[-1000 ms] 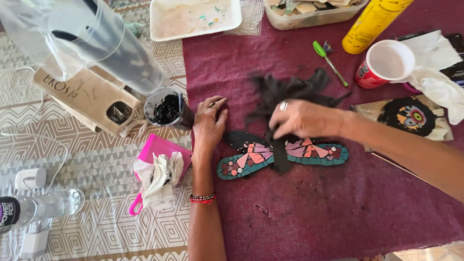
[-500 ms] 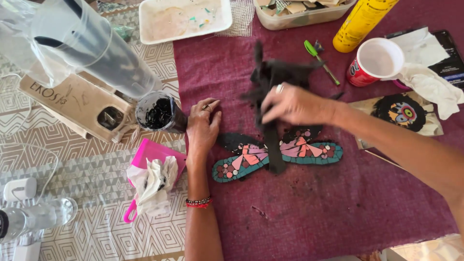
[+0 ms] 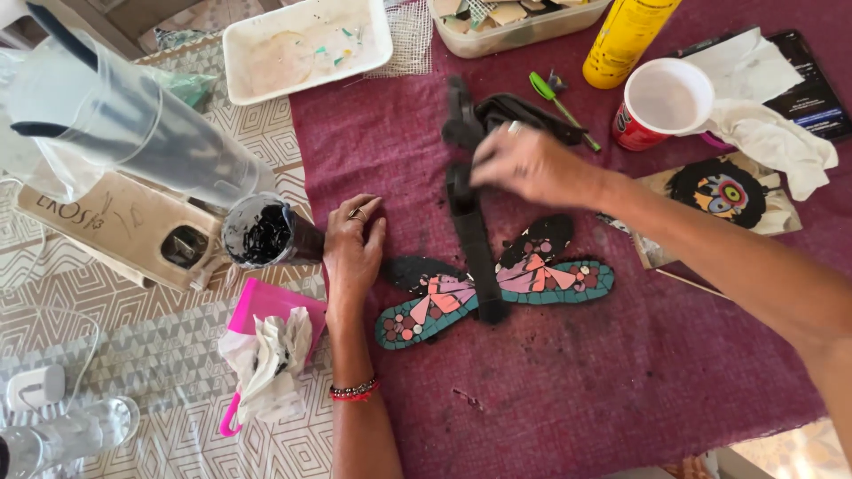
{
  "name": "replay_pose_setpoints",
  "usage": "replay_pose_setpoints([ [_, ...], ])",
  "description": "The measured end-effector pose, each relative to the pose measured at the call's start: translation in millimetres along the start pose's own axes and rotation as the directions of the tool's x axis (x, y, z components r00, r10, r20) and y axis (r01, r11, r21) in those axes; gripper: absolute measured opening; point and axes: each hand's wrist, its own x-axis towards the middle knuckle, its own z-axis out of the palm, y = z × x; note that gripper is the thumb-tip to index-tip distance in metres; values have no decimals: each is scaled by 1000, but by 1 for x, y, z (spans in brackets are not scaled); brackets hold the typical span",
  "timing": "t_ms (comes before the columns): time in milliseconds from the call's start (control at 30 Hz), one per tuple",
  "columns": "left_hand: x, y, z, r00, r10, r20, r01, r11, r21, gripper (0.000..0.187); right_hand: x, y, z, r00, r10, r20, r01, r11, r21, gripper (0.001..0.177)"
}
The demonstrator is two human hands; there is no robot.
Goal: Cleaning a butterfly-shaped mosaic with a cloth and applying detail with a thin stick.
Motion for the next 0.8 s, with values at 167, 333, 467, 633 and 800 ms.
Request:
replay_pose_setpoints([
  [167,1,-1,2,1000,-22,17,22,1000,17,34,-2,-45,28,975,-195,105,202,977,-64,41],
  [333,-1,0,3,999,-35,4,36,999,-23,33,5,9,30,982,-178,71,191,905,-381,42],
  [467,1,1,3,1000,-7,-17,7,1000,-3,32,4,39,20,997,-69,36,78,864,-497,35],
  [633,0,-7,7,1000,-23,-15,23,999,28,32,0,-31,15,966,-213,147,214,977,9,41],
  [800,0,0,5,999,-41,5,41,999,36,32,-2,-14,30,936,-279,212,313,939,-145,42],
])
